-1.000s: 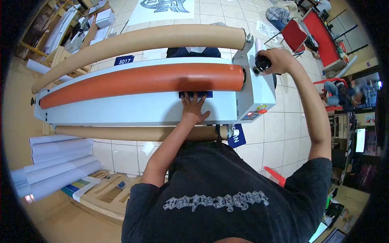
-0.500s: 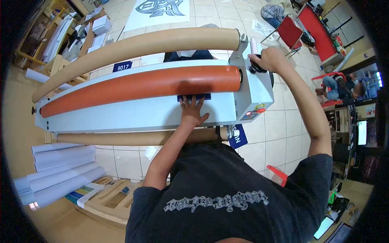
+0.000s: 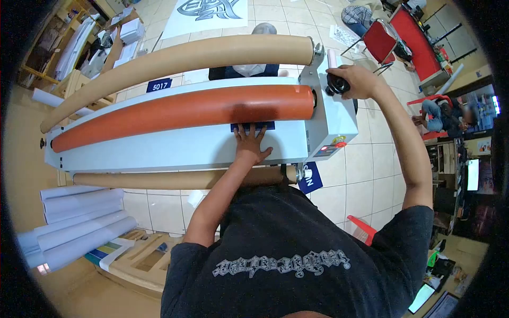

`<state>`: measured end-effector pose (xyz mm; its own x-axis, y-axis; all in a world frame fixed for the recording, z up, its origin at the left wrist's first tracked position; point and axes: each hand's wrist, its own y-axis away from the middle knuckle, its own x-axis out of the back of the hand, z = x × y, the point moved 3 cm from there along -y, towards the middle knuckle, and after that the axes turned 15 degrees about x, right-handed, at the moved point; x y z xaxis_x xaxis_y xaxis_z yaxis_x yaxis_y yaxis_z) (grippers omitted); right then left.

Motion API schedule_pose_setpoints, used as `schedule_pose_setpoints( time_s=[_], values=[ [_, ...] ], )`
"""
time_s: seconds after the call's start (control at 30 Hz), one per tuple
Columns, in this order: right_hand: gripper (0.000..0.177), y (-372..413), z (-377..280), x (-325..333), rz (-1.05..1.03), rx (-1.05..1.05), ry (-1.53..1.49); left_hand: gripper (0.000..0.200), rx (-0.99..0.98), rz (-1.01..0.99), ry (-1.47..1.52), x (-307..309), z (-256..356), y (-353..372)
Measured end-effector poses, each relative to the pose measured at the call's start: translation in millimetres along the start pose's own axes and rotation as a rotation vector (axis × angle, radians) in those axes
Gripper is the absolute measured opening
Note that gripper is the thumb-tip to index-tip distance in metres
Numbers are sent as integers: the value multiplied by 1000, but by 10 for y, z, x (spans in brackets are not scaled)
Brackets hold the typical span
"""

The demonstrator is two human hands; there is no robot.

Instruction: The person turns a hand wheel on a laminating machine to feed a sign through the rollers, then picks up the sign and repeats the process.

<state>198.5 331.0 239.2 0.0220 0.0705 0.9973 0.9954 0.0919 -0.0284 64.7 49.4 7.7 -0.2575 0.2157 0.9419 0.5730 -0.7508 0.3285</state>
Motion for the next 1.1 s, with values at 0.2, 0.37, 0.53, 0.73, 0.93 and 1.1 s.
schedule_pose_setpoints(
  time_s=[0.2, 0.37, 0.53, 0.73, 0.93, 1.1],
  values=[
    [70, -72, -147, 183, -173, -496, 230, 84, 22, 12, -17, 11, 34, -52],
    [69, -66, 72, 190, -237, -367, -91, 87, 1, 10, -22, -76, 6, -32],
    [65, -15, 101, 120, -129, -130, -44, 86, -6, 25, -42, -99, 9, -56],
    [76, -177, -47, 6, -471, -569, 63, 85, -2, -2, -17, -7, 27, 17],
    [68, -114, -9, 142, -293, 24, -62, 87, 7, -14, -22, -115, -13, -20],
    [75, 9, 136, -181, -437, -556, 140, 87, -5, 40, -10, -110, -3, -83]
  ],
)
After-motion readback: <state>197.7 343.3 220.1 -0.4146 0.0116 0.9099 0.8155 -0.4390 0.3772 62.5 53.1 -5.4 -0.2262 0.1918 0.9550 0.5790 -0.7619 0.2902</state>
